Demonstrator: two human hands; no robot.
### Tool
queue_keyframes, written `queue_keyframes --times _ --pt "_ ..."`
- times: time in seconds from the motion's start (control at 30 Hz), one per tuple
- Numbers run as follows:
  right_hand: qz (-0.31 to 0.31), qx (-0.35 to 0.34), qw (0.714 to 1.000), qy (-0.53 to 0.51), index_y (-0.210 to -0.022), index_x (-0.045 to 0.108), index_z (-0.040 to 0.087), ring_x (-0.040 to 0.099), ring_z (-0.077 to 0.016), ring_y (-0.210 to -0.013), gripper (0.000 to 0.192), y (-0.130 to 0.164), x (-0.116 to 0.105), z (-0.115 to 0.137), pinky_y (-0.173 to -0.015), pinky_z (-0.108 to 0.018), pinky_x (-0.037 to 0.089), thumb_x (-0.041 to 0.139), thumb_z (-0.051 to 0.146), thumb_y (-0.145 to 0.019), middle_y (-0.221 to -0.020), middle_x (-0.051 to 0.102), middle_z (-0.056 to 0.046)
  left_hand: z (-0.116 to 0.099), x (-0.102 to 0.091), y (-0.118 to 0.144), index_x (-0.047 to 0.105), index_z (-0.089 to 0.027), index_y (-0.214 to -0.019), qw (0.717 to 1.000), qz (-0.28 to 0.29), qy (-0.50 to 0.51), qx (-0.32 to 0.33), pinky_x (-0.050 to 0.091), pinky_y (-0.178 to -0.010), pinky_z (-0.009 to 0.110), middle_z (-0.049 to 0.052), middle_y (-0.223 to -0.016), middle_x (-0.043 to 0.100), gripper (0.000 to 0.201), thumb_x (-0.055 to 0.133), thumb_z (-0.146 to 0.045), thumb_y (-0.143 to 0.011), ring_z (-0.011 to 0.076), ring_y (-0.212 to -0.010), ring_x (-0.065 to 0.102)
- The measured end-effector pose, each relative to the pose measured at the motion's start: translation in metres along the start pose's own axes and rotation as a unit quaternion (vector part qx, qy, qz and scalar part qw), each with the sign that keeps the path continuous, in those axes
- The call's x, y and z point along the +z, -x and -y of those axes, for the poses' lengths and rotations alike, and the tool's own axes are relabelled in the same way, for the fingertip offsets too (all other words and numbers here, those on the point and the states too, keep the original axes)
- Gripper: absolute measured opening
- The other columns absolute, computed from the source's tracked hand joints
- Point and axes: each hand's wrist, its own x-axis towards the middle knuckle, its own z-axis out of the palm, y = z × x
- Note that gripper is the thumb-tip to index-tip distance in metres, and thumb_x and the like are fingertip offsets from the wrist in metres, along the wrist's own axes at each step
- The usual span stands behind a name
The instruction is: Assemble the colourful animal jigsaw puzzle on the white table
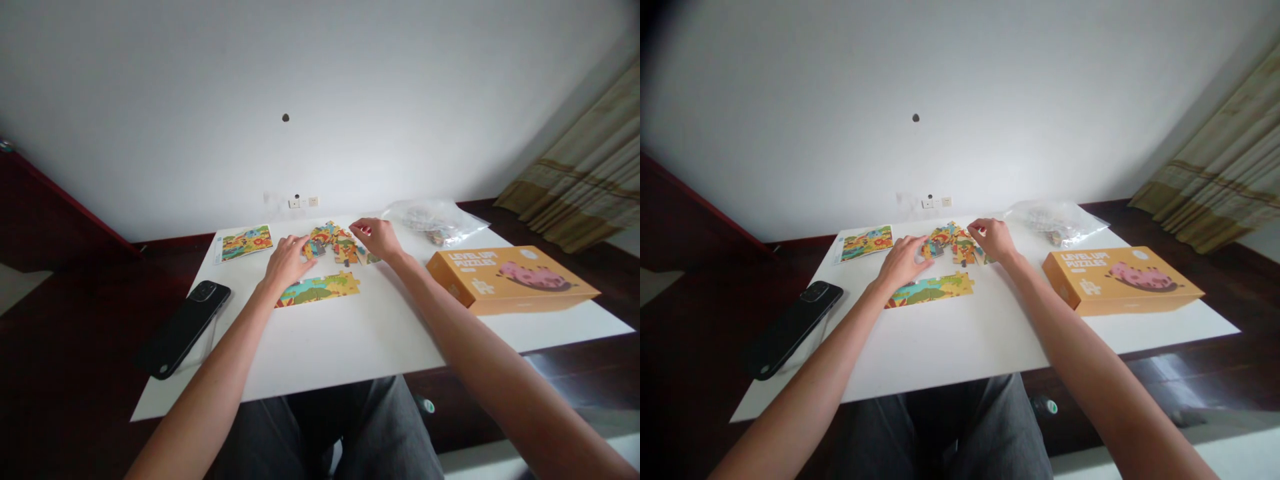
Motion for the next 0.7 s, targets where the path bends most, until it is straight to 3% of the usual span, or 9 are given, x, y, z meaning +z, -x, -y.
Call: queue_keyframes --times 0.13,0.4,0.57,0.7 --pt "0.021 -0.027 0.999 -0.018 -0.102 0.082 0.02 0.07 -0.022 -0.082 0.027 0.003 0.006 0.01 -0.079 -0.033 0.052 0.061 0.037 -0.096 -0.097 0.081 -0.007 0.001 0.009 0.001 0.062 -0.022 -0.143 1.0 0.008 -0.01 -0.009 0.051 -0.1 0.042 0.011 -0.12 0.07 0.06 0.078 -0.037 -0.087 0.0314 -0.112 0.062" --pt "0.058 -0.083 0.993 -0.064 -0.101 0.082 0.021 0.07 -0.0258 -0.095 0.023 0.014 0.013 0.05 -0.087 -0.036 0.052 0.063 0.033 -0.097 -0.102 0.081 -0.008 0.008 0.005 -0.005 0.077 -0.021 -0.12 0.999 0.0 0.026 -0.027 0.056 -0.089 0.039 0.011 -0.112 0.077 0.032 0.073 -0.029 -0.09 0.0284 -0.095 0.072" --pt "0.079 -0.092 0.987 -0.106 -0.101 0.082 0.02 0.072 -0.025 -0.095 0.024 0.018 0.019 0.057 -0.088 -0.036 0.054 0.062 0.032 -0.097 -0.102 0.08 -0.009 0.007 -0.006 -0.007 0.079 -0.023 -0.1 0.996 -0.063 0.055 -0.033 0.056 -0.078 0.033 0.005 -0.096 0.08 0.018 0.064 -0.017 -0.093 0.02 -0.074 0.071" --pt "0.086 -0.056 0.984 -0.146 -0.109 0.08 0.022 0.071 -0.0209 -0.087 0.026 0.019 0.023 0.057 -0.084 -0.034 0.055 0.062 0.036 -0.097 -0.106 0.08 -0.007 0.006 -0.016 -0.009 0.078 -0.021 -0.096 0.984 -0.148 0.098 -0.015 0.055 -0.077 0.029 0.004 -0.097 0.075 0.018 0.06 -0.016 -0.094 0.0147 -0.073 0.066"
